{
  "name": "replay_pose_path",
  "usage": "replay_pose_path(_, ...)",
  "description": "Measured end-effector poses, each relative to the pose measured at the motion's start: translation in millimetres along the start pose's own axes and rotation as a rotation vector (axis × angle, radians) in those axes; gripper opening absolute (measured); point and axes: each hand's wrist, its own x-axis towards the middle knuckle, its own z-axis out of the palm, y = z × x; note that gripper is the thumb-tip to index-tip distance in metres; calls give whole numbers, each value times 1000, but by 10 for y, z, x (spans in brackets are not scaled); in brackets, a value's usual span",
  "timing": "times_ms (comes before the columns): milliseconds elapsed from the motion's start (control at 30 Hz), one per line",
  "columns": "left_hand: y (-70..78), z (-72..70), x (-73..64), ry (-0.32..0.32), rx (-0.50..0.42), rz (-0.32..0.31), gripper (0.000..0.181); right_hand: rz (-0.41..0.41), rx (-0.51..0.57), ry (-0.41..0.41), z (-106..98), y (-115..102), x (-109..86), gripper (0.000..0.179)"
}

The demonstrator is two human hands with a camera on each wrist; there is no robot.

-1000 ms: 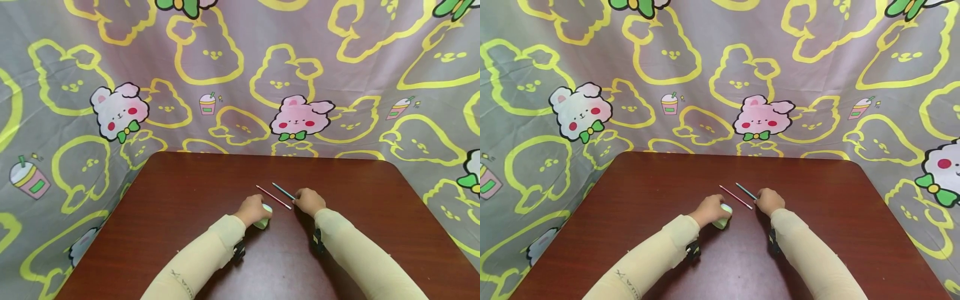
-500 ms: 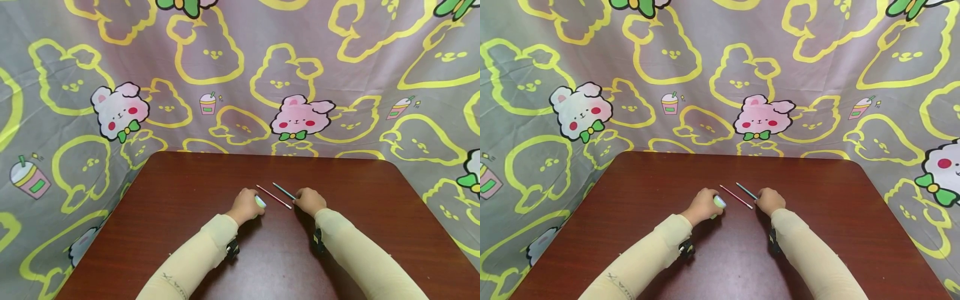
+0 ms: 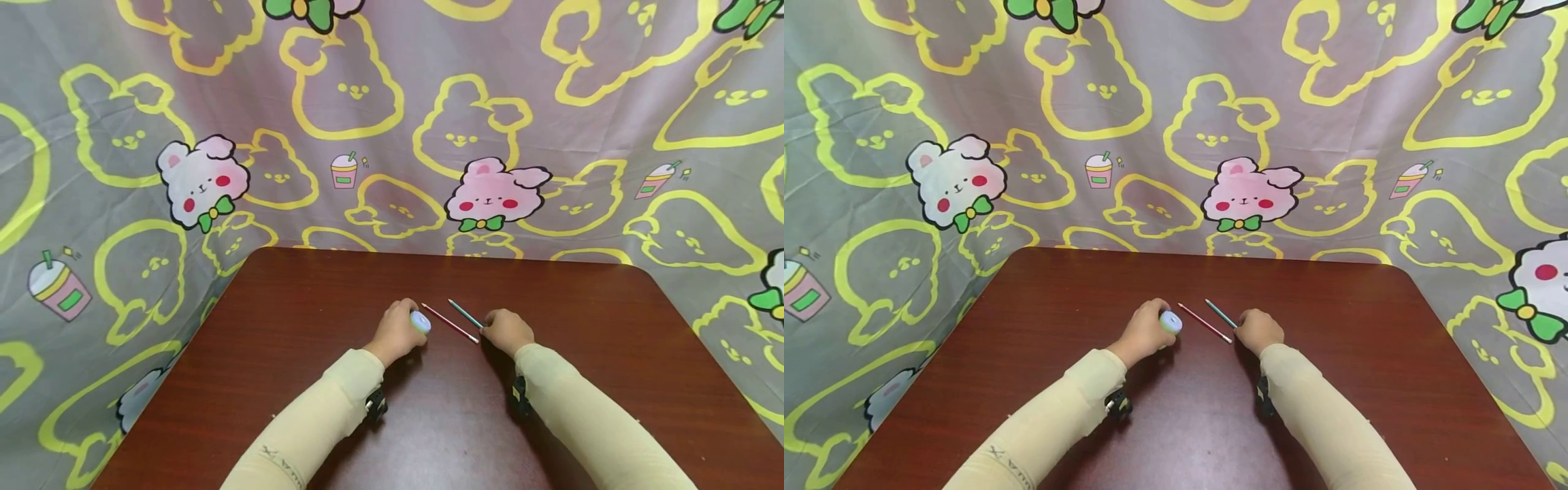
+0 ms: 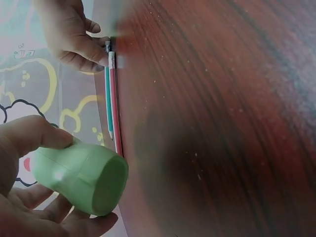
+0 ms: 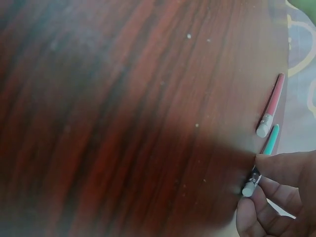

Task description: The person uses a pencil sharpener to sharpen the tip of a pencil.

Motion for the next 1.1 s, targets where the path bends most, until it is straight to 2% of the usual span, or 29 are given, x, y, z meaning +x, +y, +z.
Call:
replay_pose_path(233,-49,-3,11,41,-53,12,50,-2,-3,10,8,15,11,28)
replay_pose_path(467,-109,12,48,55,-86,-4,51,-11,-6,25,0,4,-4,29)
replay_pose_path(767,-212,56,89,89,-163,12,46,-15,3,28,22,15,-13,28)
replay_pose_path(1100,-307,77,115,78,-236,22,45,-16,-1,16,-3,-26,-62,27)
